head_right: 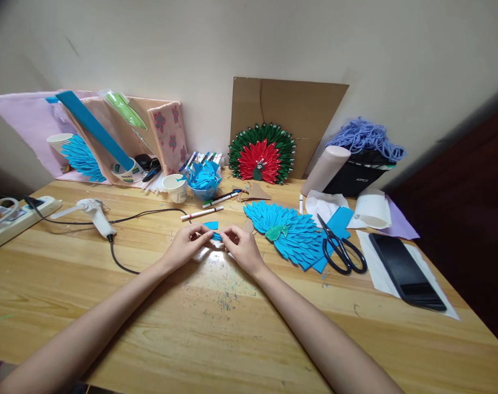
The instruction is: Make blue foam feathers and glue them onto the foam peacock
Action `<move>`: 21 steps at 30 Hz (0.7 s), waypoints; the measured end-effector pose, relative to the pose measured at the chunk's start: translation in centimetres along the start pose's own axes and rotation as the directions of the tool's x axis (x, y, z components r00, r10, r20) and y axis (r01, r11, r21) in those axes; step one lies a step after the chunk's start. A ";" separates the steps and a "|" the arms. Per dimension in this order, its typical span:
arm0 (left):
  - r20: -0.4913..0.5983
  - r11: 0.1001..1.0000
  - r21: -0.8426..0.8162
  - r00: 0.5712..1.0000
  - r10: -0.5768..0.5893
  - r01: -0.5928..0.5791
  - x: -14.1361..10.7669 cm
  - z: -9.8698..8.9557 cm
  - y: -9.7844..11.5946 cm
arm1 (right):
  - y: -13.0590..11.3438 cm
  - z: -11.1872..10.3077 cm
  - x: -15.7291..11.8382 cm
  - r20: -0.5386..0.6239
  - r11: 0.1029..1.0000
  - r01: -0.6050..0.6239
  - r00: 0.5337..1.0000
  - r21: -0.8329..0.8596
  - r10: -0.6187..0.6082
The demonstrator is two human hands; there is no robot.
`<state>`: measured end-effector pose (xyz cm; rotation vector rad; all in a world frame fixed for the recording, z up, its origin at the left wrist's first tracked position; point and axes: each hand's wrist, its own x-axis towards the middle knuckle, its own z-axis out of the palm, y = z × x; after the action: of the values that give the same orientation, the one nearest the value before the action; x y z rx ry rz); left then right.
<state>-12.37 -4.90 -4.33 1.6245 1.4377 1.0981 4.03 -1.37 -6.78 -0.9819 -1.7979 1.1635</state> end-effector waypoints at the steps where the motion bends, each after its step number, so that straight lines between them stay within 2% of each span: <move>1: -0.006 1.000 0.006 1.000 -0.005 0.005 0.0 0.0 0.1 | 0.0 0.0 0.0 0.000 1.000 -0.004 1.000 0.016 0.004; 4: -0.061 0.999 0.010 0.997 -0.040 0.041 0.2 -0.4 0.1 | 0.1 0.1 0.1 -0.025 0.996 -0.024 0.999 0.086 0.026; 7: -0.171 0.997 -0.002 0.982 -0.080 0.081 -0.3 -2.1 -0.2 | 0.2 0.1 0.0 -0.041 0.991 -0.036 0.998 0.126 0.041; 11: -0.236 0.983 -0.097 0.956 -0.175 0.156 -2.7 -6.5 -1.1 | -0.1 0.1 -0.6 -0.014 0.999 -0.015 1.000 0.051 0.016; 14: -0.341 0.970 -0.138 0.911 -0.234 0.198 -5.8 -10.2 -2.2 | -1.0 1.0 -0.7 0.045 1.000 -0.003 0.999 -0.018 0.003; 17: -0.449 0.965 -0.156 0.856 -0.258 0.209 -9.2 -13.5 -3.4 | -2.4 3.8 0.2 0.180 0.999 0.008 0.984 -0.052 0.001; 19: -0.524 0.967 -0.152 0.813 -0.256 0.207 -11.0 -15.4 -4.2 | -3.5 7.1 1.5 0.265 0.997 0.058 0.963 -0.058 -0.041; 21: -0.597 0.966 -0.164 0.760 -0.258 0.199 -12.2 -17.0 -5.0 | -4.7 11.4 3.2 0.316 0.992 0.120 0.943 -0.033 -0.104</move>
<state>-30.27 -16.83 -3.80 1.0100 1.9013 1.6066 -8.34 -3.82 -5.10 -0.7415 -2.1150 1.2610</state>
